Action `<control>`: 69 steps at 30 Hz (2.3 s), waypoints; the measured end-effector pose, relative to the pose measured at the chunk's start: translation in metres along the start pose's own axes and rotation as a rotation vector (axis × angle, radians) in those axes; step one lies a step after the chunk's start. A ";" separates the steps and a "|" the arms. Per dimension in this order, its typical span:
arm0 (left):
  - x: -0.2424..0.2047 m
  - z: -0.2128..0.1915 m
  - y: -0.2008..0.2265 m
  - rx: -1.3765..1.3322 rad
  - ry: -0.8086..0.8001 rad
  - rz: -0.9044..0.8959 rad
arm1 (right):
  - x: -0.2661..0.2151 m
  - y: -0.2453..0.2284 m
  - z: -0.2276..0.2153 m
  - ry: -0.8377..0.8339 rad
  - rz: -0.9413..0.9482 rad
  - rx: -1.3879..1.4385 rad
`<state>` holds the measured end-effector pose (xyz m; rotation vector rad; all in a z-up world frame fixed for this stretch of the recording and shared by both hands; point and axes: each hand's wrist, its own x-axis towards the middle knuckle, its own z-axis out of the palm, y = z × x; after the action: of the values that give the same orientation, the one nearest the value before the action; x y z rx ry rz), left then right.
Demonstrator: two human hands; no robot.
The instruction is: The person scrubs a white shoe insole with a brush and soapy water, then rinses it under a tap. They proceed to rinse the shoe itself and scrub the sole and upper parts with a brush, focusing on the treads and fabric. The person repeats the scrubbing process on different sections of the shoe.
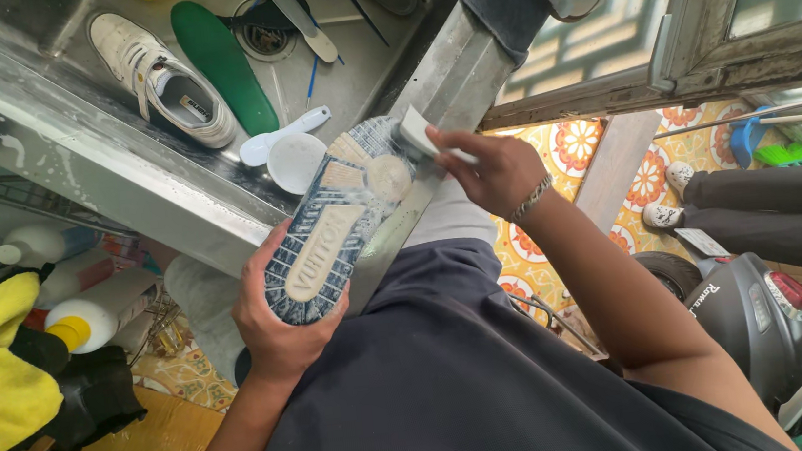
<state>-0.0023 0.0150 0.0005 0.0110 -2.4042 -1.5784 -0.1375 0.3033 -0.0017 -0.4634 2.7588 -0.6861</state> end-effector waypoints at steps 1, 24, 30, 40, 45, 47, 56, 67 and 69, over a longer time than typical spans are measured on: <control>0.000 0.001 -0.001 -0.005 0.002 0.000 | -0.005 -0.007 0.002 0.002 -0.064 0.022; -0.002 0.000 -0.003 -0.038 -0.008 -0.002 | 0.005 -0.065 0.007 -0.121 -0.460 0.067; -0.012 0.000 -0.003 -0.018 -0.010 -0.007 | 0.044 -0.033 -0.009 -0.073 -0.288 -0.170; -0.002 0.000 -0.005 -0.187 0.004 -0.057 | 0.040 -0.049 -0.013 -0.072 -0.492 -0.103; 0.001 -0.004 0.005 -0.051 0.013 -0.076 | 0.008 -0.088 0.004 -0.296 -0.513 -0.097; 0.000 -0.006 0.006 -0.095 0.002 -0.134 | 0.041 -0.069 -0.016 -0.201 -0.482 -0.067; 0.001 -0.006 0.001 -0.115 0.029 -0.082 | 0.031 -0.099 -0.008 -0.262 -0.625 -0.038; 0.000 -0.005 0.002 -0.120 0.026 -0.124 | 0.032 -0.102 -0.014 -0.368 -0.740 0.009; 0.000 -0.004 -0.001 -0.143 0.026 -0.128 | 0.059 -0.087 -0.029 -0.312 -0.647 -0.117</control>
<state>-0.0011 0.0111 0.0014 0.1592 -2.3066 -1.7916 -0.1798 0.2209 0.0550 -1.3909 2.3439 -0.5171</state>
